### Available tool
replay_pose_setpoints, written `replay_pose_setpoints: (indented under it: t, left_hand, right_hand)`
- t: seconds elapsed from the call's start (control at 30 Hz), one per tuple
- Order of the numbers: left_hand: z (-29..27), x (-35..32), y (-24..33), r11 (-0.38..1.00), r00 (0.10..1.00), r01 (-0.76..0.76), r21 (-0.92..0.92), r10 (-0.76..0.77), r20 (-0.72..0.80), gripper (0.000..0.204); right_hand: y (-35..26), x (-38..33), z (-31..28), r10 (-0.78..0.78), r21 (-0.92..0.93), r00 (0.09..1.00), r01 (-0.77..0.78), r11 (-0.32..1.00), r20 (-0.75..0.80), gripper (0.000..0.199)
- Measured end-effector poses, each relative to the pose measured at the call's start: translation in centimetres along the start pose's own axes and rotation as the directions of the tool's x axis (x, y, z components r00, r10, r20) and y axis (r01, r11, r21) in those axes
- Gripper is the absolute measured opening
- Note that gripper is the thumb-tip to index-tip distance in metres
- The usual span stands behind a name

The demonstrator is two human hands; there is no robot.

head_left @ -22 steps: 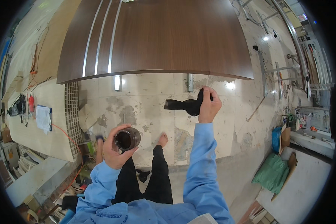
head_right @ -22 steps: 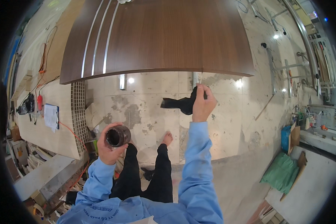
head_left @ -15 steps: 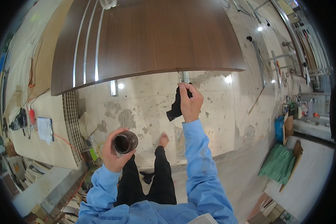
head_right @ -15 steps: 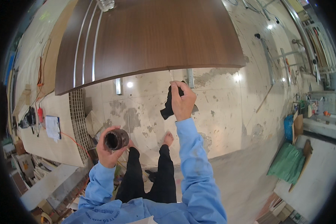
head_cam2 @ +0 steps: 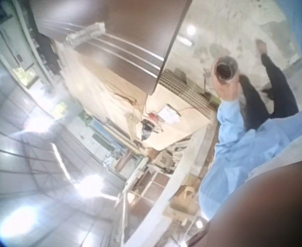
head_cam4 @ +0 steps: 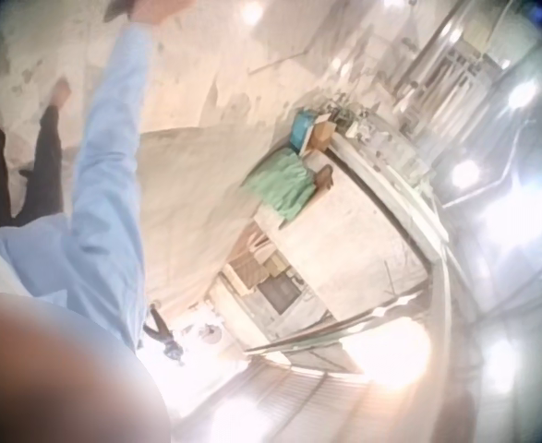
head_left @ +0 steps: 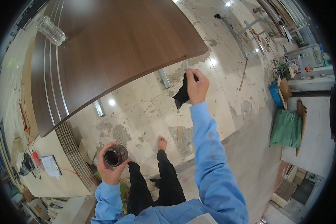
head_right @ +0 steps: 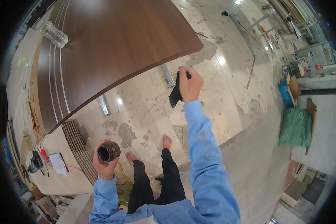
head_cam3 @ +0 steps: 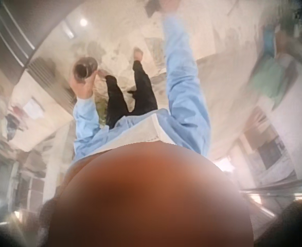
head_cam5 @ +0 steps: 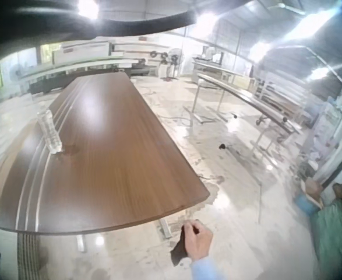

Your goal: The person wipes the surface of a large wooden table with a black cloth. They repeatedly dip the cloth into a small container held in the other hand and continue wiping the table surface in a workshop environment.

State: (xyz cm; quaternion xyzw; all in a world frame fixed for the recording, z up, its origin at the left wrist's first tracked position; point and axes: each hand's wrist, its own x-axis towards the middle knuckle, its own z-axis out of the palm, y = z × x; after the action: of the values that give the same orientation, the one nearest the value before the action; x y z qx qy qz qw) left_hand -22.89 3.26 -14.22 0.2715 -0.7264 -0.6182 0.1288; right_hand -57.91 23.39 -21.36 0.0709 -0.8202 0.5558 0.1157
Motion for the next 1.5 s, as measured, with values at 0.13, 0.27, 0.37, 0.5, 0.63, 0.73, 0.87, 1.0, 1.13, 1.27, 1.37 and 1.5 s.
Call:
replay_pose_setpoints:
  t: [0.13, 0.27, 0.37, 0.5, 0.63, 0.73, 0.87, 1.0, 1.13, 1.27, 1.37, 1.5]
  left_hand:
    - [0.7, 0.4, 0.0, 1.0, 1.0, -0.014, -0.002, 0.014, 0.019, 0.073]
    - [1.2, 0.7, 0.2, 1.0, 0.999, -0.026, -0.001, 0.026, 0.036, 0.073]
    - [1.6, 1.0, 0.4, 0.999, 0.999, -0.018, -0.038, 0.02, 0.045, 0.073]
    - [1.8, 1.0, 0.7, 1.0, 0.999, -0.008, -0.006, 0.008, 0.041, 0.073]
    - [1.7, 0.8, 1.0, 1.0, 0.999, 0.018, 0.023, -0.019, 0.045, 0.072]
    - [1.7, 0.8, 1.1, 1.0, 0.999, 0.025, -0.009, -0.024, 0.045, 0.07]
    - [1.2, 0.8, 0.9, 0.999, 0.998, -0.049, 0.009, 0.048, 0.048, 0.07]
    - [0.2, 0.2, 0.8, 0.997, 0.999, -0.034, -0.072, 0.036, 0.031, 0.071]
    - [-1.8, -0.9, 0.4, 0.993, 0.999, -0.043, -0.112, 0.042, -0.012, 0.072]
    - [-4.3, -2.0, -0.5, 0.996, 0.997, -0.047, -0.079, 0.042, -0.072, 0.073]
    - [-6.0, -3.1, -1.1, 0.997, 0.994, -0.022, -0.068, 0.014, -0.111, 0.073]
    - [-8.1, -4.5, -1.8, 0.996, 0.987, 0.023, -0.09, -0.038, -0.159, 0.073]
  right_hand:
    - [1.6, 4.1, -2.8, 0.093, -0.038, 0.982, -0.1, 0.994, -0.165, 0.023]
    - [1.7, 3.6, -3.4, 0.042, 0.044, 0.987, -0.035, 0.998, -0.157, 0.02]
    - [1.8, 3.0, -3.0, 0.061, -0.043, 0.997, -0.063, 0.997, -0.044, 0.02]
    - [3.0, 5.2, -4.1, 0.065, -0.068, 0.959, -0.087, 0.994, -0.275, 0.021]
    - [2.9, 7.0, -5.9, 0.061, -0.061, 0.944, -0.085, 0.994, -0.325, 0.023]
    - [0.7, 6.1, -5.9, -0.027, -0.086, 0.962, 0.004, 0.996, -0.272, 0.022]
    - [-3.0, 2.3, -3.5, 0.067, -0.035, 0.995, -0.07, 0.997, -0.072, 0.02]
    - [-5.4, -5.0, 1.5, -0.071, -0.01, 0.968, 0.075, 0.997, 0.242, 0.014]
    - [-8.2, -11.1, 6.7, -0.1, 0.114, 0.931, 0.063, 0.991, 0.351, 0.013]
    - [-9.6, -12.5, 9.9, -0.019, 0.156, 0.955, -0.029, 0.987, 0.296, 0.013]
    - [-9.9, -13.8, 12.1, -0.063, 0.154, 0.959, 0.02, 0.988, 0.276, 0.013]
    - [-11.6, -17.9, 15.3, -0.024, 0.184, 0.905, -0.06, 0.981, 0.424, 0.013]
